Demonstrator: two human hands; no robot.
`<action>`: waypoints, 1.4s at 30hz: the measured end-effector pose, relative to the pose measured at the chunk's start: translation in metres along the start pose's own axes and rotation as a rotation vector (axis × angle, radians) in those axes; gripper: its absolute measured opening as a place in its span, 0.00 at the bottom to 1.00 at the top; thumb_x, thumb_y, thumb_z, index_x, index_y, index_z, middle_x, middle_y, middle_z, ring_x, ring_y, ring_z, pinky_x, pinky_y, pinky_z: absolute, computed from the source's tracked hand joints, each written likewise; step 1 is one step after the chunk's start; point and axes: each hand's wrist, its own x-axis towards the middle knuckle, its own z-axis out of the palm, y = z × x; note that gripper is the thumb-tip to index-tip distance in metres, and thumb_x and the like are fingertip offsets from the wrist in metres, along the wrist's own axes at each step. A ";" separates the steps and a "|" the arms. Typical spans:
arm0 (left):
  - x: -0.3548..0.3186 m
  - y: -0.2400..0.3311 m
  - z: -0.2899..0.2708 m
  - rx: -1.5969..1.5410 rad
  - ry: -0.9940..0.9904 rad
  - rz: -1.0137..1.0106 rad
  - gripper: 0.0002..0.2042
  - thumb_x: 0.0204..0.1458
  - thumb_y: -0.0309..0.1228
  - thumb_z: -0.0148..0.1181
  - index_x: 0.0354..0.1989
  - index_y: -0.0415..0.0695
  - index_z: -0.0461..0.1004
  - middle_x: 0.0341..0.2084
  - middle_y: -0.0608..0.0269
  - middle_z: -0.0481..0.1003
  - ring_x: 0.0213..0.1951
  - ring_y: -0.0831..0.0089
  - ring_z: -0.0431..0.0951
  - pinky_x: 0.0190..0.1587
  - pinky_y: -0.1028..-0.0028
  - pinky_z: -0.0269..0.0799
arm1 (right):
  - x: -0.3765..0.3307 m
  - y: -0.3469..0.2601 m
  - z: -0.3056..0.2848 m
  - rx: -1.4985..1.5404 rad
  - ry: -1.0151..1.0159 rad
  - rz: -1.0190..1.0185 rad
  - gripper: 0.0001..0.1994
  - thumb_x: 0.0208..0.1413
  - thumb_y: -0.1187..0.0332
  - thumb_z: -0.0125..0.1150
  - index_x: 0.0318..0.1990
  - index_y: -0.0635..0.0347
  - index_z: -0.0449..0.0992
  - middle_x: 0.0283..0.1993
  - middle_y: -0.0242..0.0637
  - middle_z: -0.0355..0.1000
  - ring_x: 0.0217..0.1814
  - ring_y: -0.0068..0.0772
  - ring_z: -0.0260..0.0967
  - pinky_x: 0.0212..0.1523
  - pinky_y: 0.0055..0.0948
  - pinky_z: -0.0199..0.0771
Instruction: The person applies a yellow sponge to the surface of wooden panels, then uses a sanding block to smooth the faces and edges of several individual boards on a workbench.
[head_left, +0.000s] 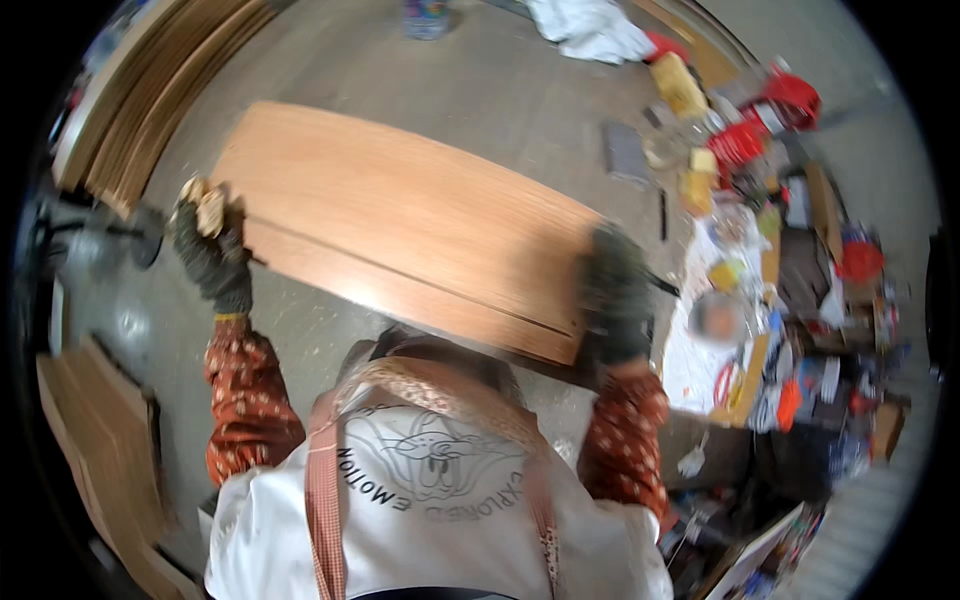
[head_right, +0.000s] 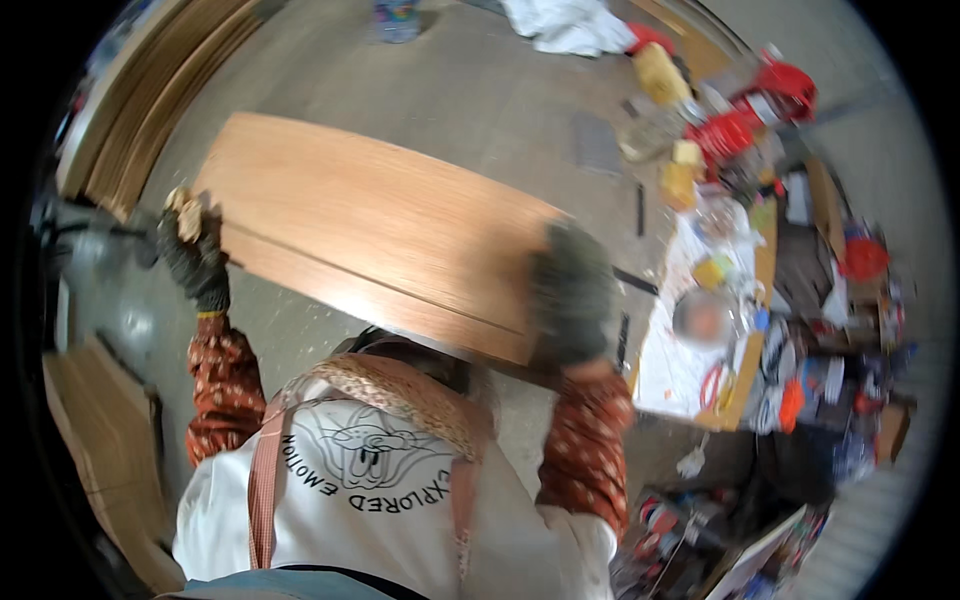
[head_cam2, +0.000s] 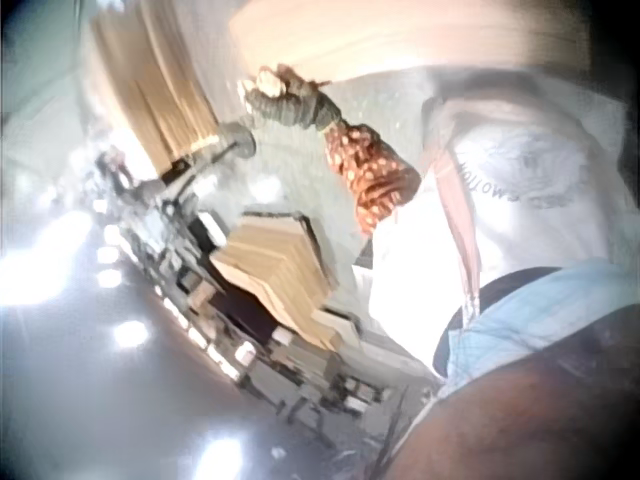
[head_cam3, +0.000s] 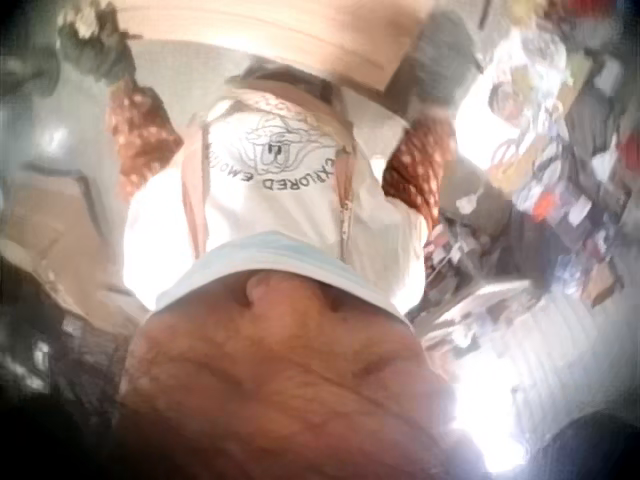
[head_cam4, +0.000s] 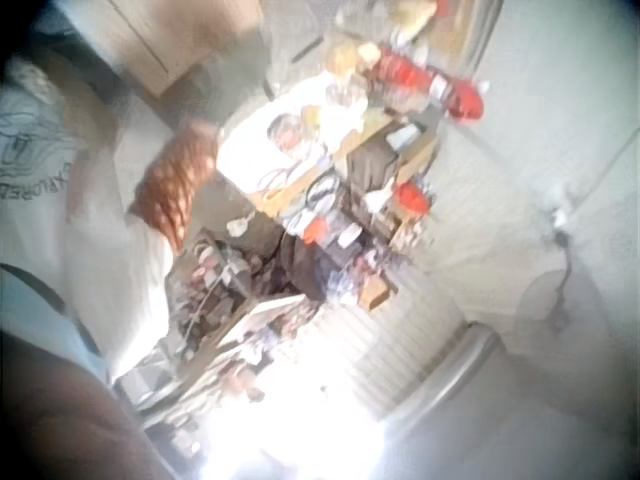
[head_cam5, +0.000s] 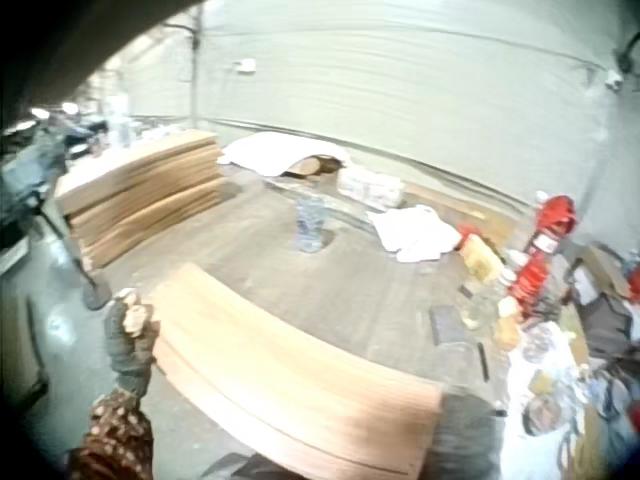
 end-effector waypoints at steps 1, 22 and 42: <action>0.000 -0.001 -0.013 0.282 0.031 0.063 0.22 0.51 0.22 0.59 0.55 0.36 0.63 0.50 0.54 0.68 0.50 0.67 0.71 0.52 0.68 0.69 | -0.003 0.009 -0.028 -0.264 -0.217 0.043 0.20 0.54 0.66 0.56 0.54 0.61 0.68 0.55 0.47 0.67 0.58 0.48 0.63 0.57 0.41 0.63; -0.053 -0.074 -0.110 -0.488 0.291 -1.121 0.13 0.55 0.36 0.52 0.43 0.40 0.71 0.35 0.56 0.75 0.33 0.63 0.77 0.34 0.66 0.77 | -0.049 0.137 -0.061 -0.136 -0.440 0.449 0.14 0.54 0.70 0.56 0.48 0.61 0.74 0.46 0.44 0.74 0.49 0.43 0.70 0.53 0.35 0.66; -0.017 -0.043 -0.080 -0.774 0.094 -1.063 0.10 0.54 0.31 0.54 0.41 0.40 0.74 0.34 0.62 0.76 0.36 0.72 0.76 0.40 0.76 0.74 | -0.029 0.172 -0.013 -0.294 -0.162 0.471 0.22 0.49 0.69 0.57 0.53 0.65 0.65 0.40 0.51 0.70 0.42 0.52 0.68 0.45 0.41 0.69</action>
